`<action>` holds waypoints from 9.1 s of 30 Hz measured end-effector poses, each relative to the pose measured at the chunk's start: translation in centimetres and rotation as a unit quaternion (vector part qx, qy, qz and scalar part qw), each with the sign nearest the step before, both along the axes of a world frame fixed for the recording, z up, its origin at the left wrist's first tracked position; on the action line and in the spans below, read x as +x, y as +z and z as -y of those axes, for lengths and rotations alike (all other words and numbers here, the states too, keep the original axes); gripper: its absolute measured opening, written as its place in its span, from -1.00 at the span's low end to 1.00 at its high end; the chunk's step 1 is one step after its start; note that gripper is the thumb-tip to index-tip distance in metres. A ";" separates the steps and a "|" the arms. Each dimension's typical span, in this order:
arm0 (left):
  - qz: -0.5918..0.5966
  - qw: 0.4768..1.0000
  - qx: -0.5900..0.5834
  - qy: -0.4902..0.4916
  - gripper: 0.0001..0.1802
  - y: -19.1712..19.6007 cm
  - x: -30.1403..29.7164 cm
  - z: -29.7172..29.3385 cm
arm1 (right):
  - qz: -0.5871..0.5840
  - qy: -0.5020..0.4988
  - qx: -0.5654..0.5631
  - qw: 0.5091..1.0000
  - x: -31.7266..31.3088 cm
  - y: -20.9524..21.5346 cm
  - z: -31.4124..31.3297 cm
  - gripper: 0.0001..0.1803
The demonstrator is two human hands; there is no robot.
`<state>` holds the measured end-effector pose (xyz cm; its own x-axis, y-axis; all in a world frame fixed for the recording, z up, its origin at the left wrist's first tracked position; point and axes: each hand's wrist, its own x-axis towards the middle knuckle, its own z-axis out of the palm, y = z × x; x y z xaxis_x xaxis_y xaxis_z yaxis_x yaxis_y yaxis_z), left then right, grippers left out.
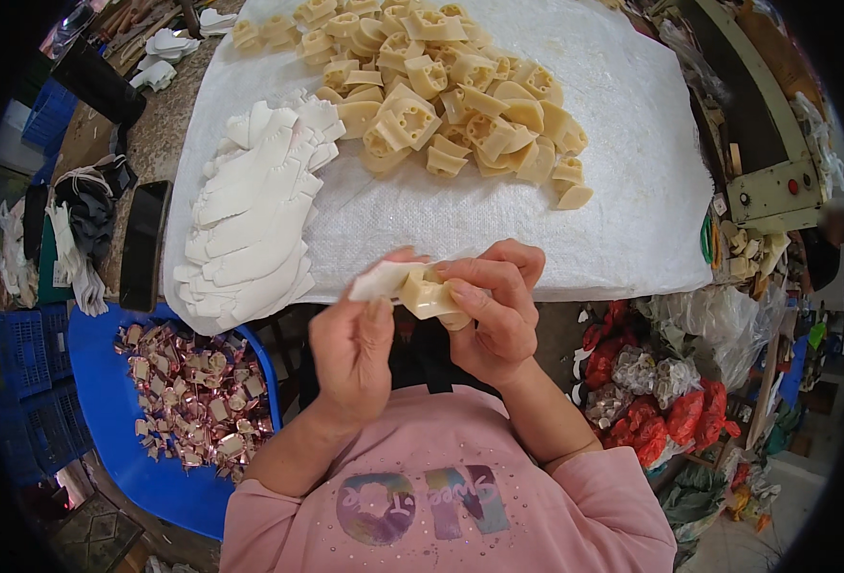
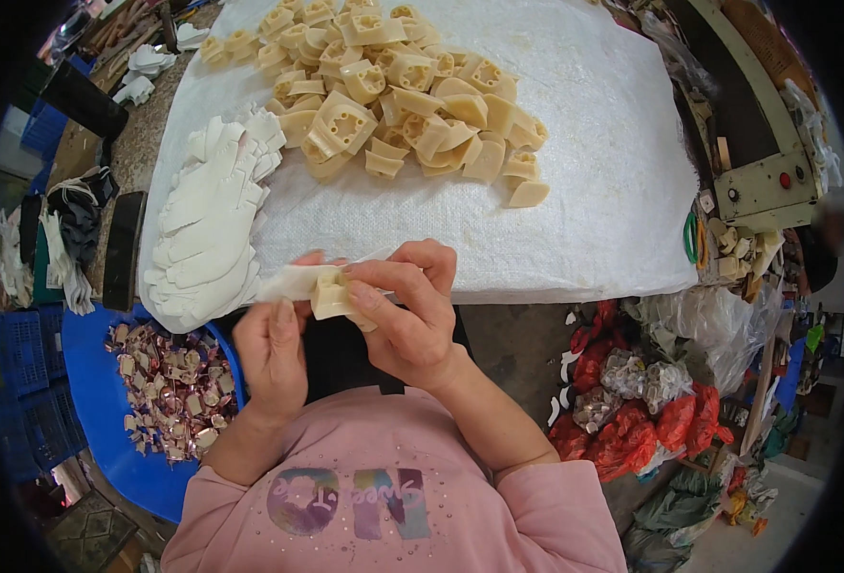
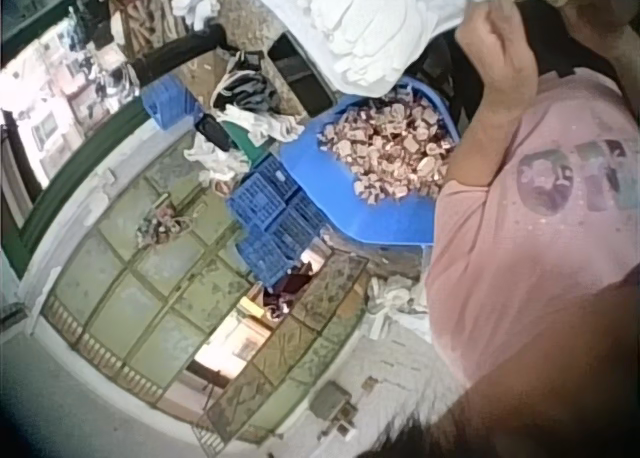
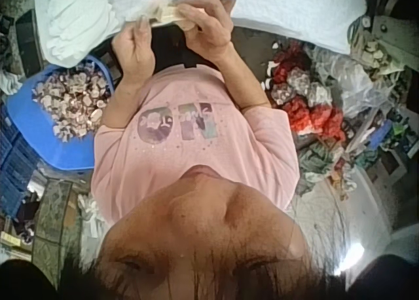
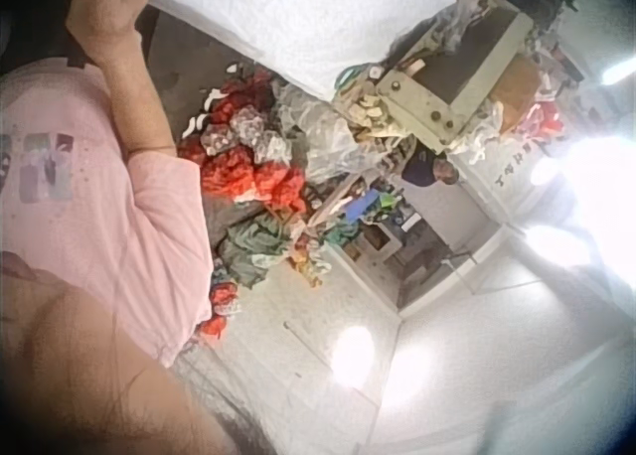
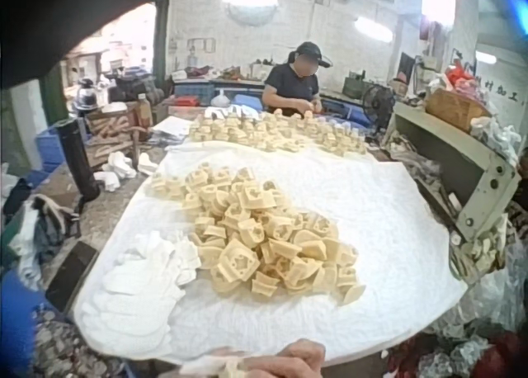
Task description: The person is manually assembling or preparing components for shoe manufacturing, possibly attaching decorative or functional pieces.
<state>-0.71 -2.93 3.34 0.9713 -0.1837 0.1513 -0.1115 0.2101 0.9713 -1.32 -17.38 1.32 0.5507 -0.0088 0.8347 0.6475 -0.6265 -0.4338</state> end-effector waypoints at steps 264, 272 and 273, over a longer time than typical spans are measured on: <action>-0.206 0.944 -0.051 -0.254 -0.24 -1.0 0.2 0.6 | -0.453 0.097 0.008 0.886 -0.4 2.2 1.5 -0.68; -0.255 0.934 -0.101 -0.229 -0.24 -0.8 0.6 1.2 | -0.440 0.123 0.067 0.887 -0.6 1.5 2.0 -0.69; -0.273 0.930 -0.119 -0.214 -0.24 -0.7 0.8 1.2 | -0.436 0.148 0.121 0.879 -0.6 1.5 2.1 -0.68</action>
<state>0.10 -4.10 2.62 0.7610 -0.5951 -0.2583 0.5287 0.3381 0.7786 -1.94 -19.50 2.83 0.9885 0.1236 0.0870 0.1215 -0.3077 -0.9437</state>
